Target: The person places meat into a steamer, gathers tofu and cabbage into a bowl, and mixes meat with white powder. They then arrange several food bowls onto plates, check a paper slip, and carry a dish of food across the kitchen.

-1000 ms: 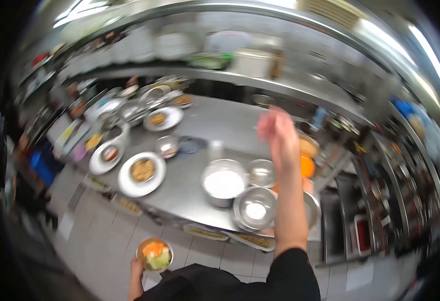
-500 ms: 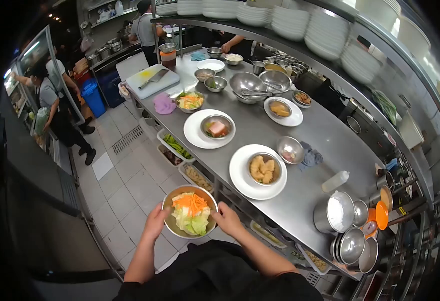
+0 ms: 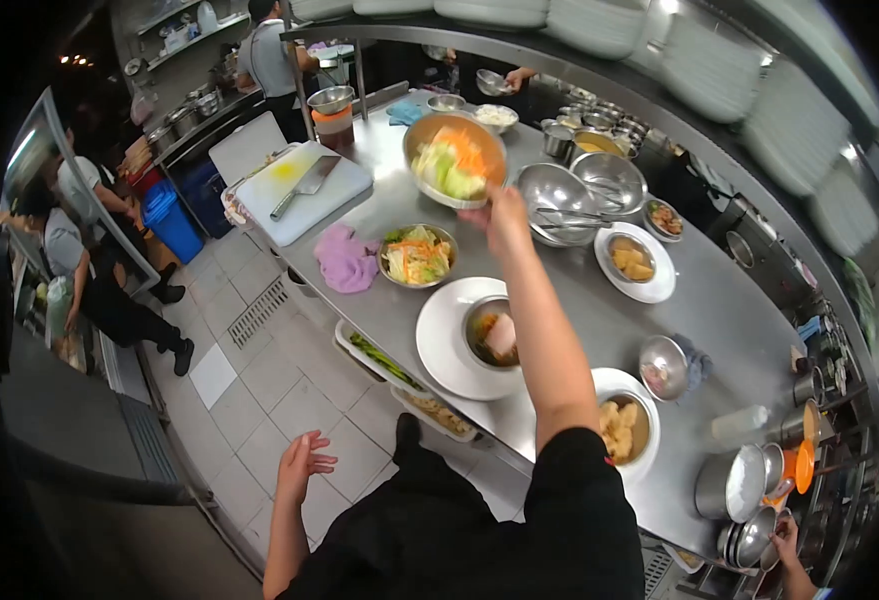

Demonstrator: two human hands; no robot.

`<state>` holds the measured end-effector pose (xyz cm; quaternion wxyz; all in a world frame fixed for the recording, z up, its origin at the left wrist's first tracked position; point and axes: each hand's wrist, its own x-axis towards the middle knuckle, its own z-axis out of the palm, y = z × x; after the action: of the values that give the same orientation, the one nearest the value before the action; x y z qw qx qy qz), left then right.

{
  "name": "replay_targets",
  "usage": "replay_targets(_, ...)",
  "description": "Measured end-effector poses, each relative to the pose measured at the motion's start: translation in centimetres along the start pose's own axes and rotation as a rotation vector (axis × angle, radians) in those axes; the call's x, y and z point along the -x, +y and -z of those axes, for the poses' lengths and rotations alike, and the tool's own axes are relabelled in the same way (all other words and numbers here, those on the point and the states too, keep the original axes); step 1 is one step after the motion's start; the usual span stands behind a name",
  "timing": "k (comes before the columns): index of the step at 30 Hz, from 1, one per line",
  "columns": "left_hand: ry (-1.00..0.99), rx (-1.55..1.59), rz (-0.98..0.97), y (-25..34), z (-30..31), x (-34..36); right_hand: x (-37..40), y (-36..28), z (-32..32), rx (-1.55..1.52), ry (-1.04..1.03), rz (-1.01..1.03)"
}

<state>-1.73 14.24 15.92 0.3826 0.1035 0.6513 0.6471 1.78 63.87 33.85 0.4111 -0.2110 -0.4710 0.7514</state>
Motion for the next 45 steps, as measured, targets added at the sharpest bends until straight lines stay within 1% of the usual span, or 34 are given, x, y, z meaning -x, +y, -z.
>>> replay_targets(2, 0.164, -0.120, 0.105, -2.4, 4.0, -3.9, -9.3, 1.6, 0.1, 0.026, 0.083, 0.023)
replay_targets(4, 0.282, -0.197, 0.262, -6.6, 9.2, -5.8, -18.3, 4.6, 1.6, 0.089, 0.315, 0.017)
replay_targets(5, 0.327, -0.230, 0.324, -8.1, 11.7, -6.6, -22.3, 6.0, 2.5, 0.085, 0.330, 0.012)
replay_targets(7, 0.389, -0.197, 0.429, -8.9, 14.9, -6.9, -28.5, 9.6, 5.5, 0.320, 0.600, 0.093)
replay_targets(8, 0.381, -0.203, 0.443, -8.2, 15.5, -7.4, -31.6, 12.2, 8.2, 0.329, 0.612, 0.085)
replay_targets(10, 0.496, -0.153, 0.469, -6.5, 16.4, -8.1, -36.4, 16.2, 13.1, 0.552, 0.845, 0.094)
replay_targets(11, 0.484, -0.158, 0.479, -5.5, 16.3, -9.1, -35.7, 16.0, 12.7, 0.546, 0.898, 0.019)
replay_targets(12, 0.477, -0.142, 0.481, -4.3, 16.4, -10.3, -35.0, 15.8, 12.2, 0.550, 0.917, 0.016)
replay_targets(14, 0.443, -0.150, 0.491, -2.2, 17.0, -13.4, -33.7, 16.1, 12.5, 1.054, 0.980, -0.078)
replay_targets(15, 0.395, -0.160, 0.457, -1.3, 17.2, -15.3, -33.2, 16.3, 12.9, 0.954, 0.885, -0.142)
replay_targets(17, 0.296, -0.196, 0.401, 0.7, 17.4, -19.7, -29.5, 13.3, 9.4, 1.156, 0.621, -0.329)
replay_targets(18, 0.240, -0.220, 0.408, 2.1, 17.5, -22.2, -28.7, 14.5, 10.3, 1.314, 0.415, -0.202)
replay_targets(19, 0.184, -0.209, 0.361, 3.8, 17.6, -24.7, -26.4, 13.8, 8.0, 1.364, 0.574, -0.373)
replay_targets(21, 0.050, -0.219, 0.271, 7.5, 16.5, -29.7, -23.8, 14.8, 8.4, 1.489, 0.434, -0.496)
replay_targets(22, -0.020, -0.243, 0.224, 9.8, 15.8, -32.1, -22.2, 15.1, 8.0, 1.573, 0.391, -0.471)
replay_targets(24, -0.155, -0.253, 0.142, 13.7, 14.0, -36.4, -18.6, 15.8, 6.8, 1.497, 0.530, -0.320)
replay_targets(26, -0.289, -0.320, 0.050, 17.1, 12.2, -39.9, -16.6, 15.2, 5.7, 1.213, 0.665, -0.439)
replay_targets(27, -0.316, -0.333, 0.051, 19.0, 10.8, -41.2, -15.7, 14.5, 5.2, 1.203, 0.696, -0.444)
replay_targets(29, -0.449, -0.427, -0.078, 22.3, 7.9, -42.8, -12.8, 13.5, 4.2, 1.385, 0.795, -0.320)
replay_targets(30, -0.485, -0.475, -0.103, 23.4, 6.7, -43.6, -11.3, 12.3, 3.9, 1.295, 0.819, -0.263)
replay_targets(31, -0.515, -0.518, -0.128, 24.2, 5.3, -44.2, -9.7, 11.7, 4.2, 1.304, 0.878, -0.100)
replay_targets(32, -0.557, -0.490, -0.109, 24.8, 3.7, -44.4, -8.5, 10.0, 4.2, 1.192, 0.902, -0.132)
replay_targets(33, -0.605, -0.457, -0.099, 25.2, 2.2, -44.5, -6.5, 8.4, 3.9, 1.214, 0.928, -0.015)
replay_targets(34, -0.613, -0.463, -0.098, 25.0, 0.8, -44.7, -4.5, 6.8, 4.2, 1.264, 0.959, 0.050)
replay_targets(35, -0.686, -0.465, -0.068, 24.5, -0.6, -44.8, -2.5, 5.2, 4.6, 1.314, 0.996, 0.118)
replay_targets(36, -0.762, -0.467, -0.038, 23.8, -1.9, -44.6, -0.4, 3.5, 4.8, 1.205, 1.050, 0.116)
replay_targets(37, -0.782, -0.474, -0.036, 23.0, -3.0, -44.0, 2.0, 1.9, 5.0, 1.096, 1.101, 0.115)
replay_targets(39, -1.011, -0.587, 0.123, 21.0, -5.2, -42.2, 6.8, -0.5, 6.7, 1.027, 1.166, 0.181)
replay_targets(40, -1.021, -0.592, 0.122, 19.9, -6.2, -40.8, 9.1, -2.2, 4.9, 1.100, 1.259, 0.173)
replay_targets(41, -1.049, -0.572, 0.200, 18.7, -7.3, -39.2, 12.0, -2.2, 7.1, 1.003, 1.248, 0.224)
replay_targets(42, -1.072, -0.549, 0.278, 17.4, -8.1, -37.9, 15.0, -2.1, 9.4, 0.992, 1.259, 0.235)
replay_targets(43, -1.075, -0.549, 0.273, 16.0, -8.9, -37.2, 17.5, -1.7, 11.1, 0.958, 1.248, 0.326)
replay_targets(44, -1.127, -0.548, 0.362, 14.4, -9.7, -36.5, 19.9, -2.1, 10.3, 0.979, 1.347, 0.132)
replay_targets(45, -1.176, -0.545, 0.453, 13.4, -10.8, -35.5, 21.6, -2.8, 9.0, 1.002, 1.352, -0.007)
